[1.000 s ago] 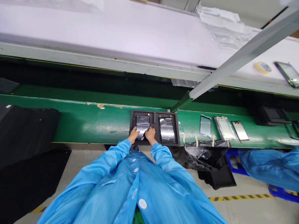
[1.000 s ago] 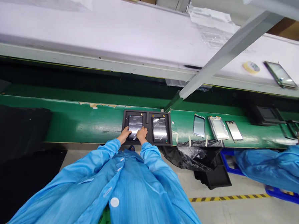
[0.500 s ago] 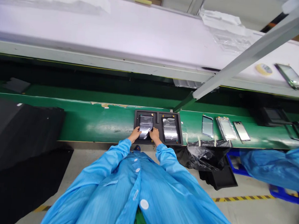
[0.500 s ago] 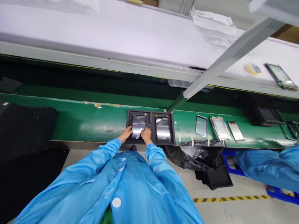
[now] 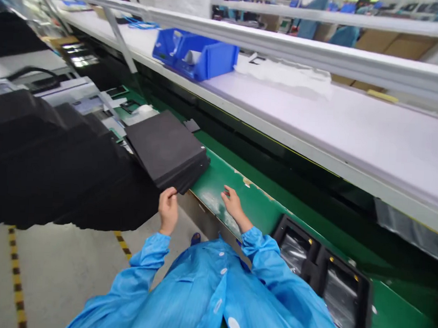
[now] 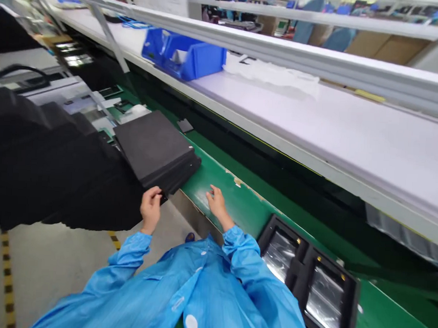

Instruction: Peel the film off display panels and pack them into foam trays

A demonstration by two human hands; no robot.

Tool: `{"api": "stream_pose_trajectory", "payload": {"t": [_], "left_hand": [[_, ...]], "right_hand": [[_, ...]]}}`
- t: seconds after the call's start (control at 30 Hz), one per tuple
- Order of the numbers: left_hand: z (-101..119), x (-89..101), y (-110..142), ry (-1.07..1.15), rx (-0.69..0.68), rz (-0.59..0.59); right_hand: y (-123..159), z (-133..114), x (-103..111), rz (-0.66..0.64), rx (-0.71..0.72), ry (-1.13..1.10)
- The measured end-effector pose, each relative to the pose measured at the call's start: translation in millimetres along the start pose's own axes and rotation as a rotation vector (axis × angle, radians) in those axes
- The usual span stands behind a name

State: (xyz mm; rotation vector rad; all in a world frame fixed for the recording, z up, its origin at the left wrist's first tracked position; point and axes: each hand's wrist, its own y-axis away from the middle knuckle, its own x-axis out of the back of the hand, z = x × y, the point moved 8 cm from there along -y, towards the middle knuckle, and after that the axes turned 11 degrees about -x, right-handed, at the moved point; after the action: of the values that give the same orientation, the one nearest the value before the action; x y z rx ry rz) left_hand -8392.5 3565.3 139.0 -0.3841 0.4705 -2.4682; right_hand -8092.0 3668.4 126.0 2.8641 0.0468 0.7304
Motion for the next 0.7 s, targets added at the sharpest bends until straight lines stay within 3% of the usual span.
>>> {"api": "stream_pose_trajectory", "payload": {"t": [0.07,0.1,0.17,0.23,0.33,0.47,0.7], "left_hand": [[-2.9,47.9,-44.4,-0.086,-0.038,0.197],[-8.2,59.3,-63.1,-0.105,0.014,0.217],[-20.3,64.5,-90.7,-0.077,0.180,0.153],[-22.7,60.9,-109.7,-0.015,0.233,0.097],[-30.5,55.5,-134.2,0.045,0.251,0.111],[-51.2,53.6,-151.6,0.098,0.292,0.169],[-82.9,51.4,-153.0,0.243,0.429,0.196]], "right_hand": [[-23.3,-44.5,-45.7,-0.100,-0.031,-0.089],[-32.2,-62.4,-65.6,-0.146,-0.061,-0.157],[-43.1,-88.4,-97.9,-0.203,-0.140,-0.320],[-50.3,-101.7,-118.6,-0.199,-0.215,-0.477],[-74.7,-108.4,-137.7,-0.182,-0.246,-0.653],[-110.8,-105.8,-157.9,-0.241,-0.293,-0.721],[-114.7,-100.2,-167.2,-0.229,-0.431,-0.715]]}}
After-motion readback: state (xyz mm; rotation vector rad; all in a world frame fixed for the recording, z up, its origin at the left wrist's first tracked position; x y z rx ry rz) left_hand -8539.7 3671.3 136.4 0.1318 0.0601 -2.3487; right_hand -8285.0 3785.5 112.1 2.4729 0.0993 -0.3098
